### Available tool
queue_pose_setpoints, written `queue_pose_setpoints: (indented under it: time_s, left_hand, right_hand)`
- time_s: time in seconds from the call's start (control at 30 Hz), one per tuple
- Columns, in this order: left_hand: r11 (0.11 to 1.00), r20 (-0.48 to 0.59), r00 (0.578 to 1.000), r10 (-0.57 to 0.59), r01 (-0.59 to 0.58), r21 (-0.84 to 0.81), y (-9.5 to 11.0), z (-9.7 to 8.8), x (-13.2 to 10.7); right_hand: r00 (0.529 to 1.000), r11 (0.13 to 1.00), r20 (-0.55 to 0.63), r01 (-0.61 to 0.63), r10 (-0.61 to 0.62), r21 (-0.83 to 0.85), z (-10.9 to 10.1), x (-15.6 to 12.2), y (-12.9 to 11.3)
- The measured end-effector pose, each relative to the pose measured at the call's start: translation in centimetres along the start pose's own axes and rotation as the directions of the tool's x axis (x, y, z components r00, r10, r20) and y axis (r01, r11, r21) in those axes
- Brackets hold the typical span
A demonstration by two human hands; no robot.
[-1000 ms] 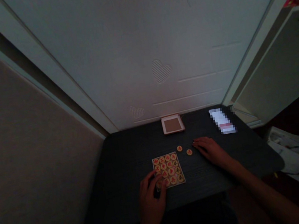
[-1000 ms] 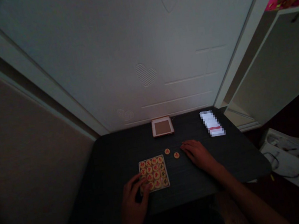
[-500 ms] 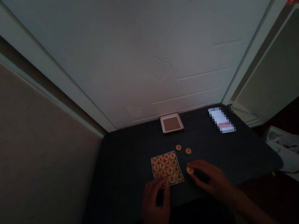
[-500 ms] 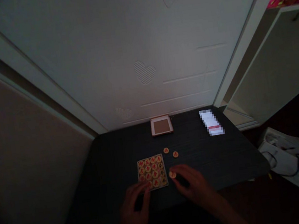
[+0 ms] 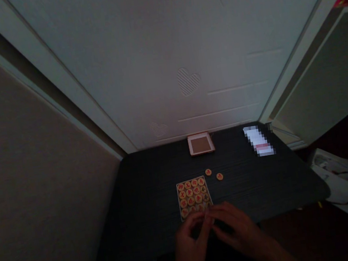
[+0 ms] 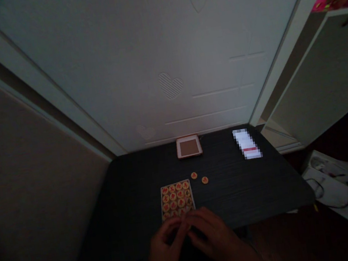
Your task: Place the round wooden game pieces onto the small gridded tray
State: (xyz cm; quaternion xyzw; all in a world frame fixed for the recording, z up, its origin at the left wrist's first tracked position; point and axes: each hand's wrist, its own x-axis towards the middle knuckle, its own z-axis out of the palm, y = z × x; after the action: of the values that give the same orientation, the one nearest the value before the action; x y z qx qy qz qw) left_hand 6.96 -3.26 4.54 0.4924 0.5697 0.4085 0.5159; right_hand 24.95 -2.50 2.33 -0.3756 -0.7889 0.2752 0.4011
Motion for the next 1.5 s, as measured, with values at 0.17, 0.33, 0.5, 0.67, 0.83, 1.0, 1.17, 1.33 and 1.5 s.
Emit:
queue_pose_setpoints:
  time_s: [0.17,0.33,0.5,0.67,0.83,1.0,1.17,1.33,1.5]
  left_hand:
    - [1.0,0.008,1.0,-0.016,0.016,-0.018,0.0,0.1,-0.1]
    - [0.999,0.005,1.0,0.015,-0.015,-0.05,-0.2,0.3,-0.1]
    - [0.998,0.012,1.0,0.025,-0.025,-0.061,-0.7,0.4,0.1]
    - [0.999,0.043,0.999,0.031,-0.029,-0.031,-0.5,0.2,0.2]
    - [0.999,0.088,0.996,0.03,-0.027,-0.034,-0.2,0.1,0.2]
    - [0.999,0.075,0.997,0.017,-0.015,-0.031,-0.2,0.2,0.2]
    - [0.999,0.068,0.997,0.03,-0.028,-0.038,-0.1,0.3,0.0]
    - [0.998,0.059,0.997,0.055,-0.053,-0.035,0.1,0.4,0.1]
    - [0.996,0.045,0.996,0.08,-0.082,0.032,-0.2,0.6,0.2]
  right_hand:
    - [0.993,0.991,-0.05,-0.099,0.103,0.086,-0.2,0.5,-0.3]
    - [0.96,0.944,0.015,-0.279,0.28,0.178,-0.8,0.7,-1.1]
    - [0.944,0.916,0.015,-0.322,0.328,0.24,-0.5,0.4,-1.0]
    - [0.916,0.886,-0.02,-0.383,0.401,0.261,-0.4,0.2,-0.8]
    - [0.881,0.839,-0.026,-0.44,0.472,0.319,-0.5,0.2,-1.0]
    - [0.858,0.798,-0.009,-0.474,0.514,0.373,-0.6,0.2,-1.3]
    - [0.825,0.737,-0.008,-0.5,0.565,0.455,-0.5,0.4,-1.5]
    - [0.79,0.691,-0.015,-0.526,0.613,0.496,-0.1,0.3,-1.0]
    - [0.77,0.677,-0.036,-0.537,0.637,0.503,0.0,0.3,-0.7]
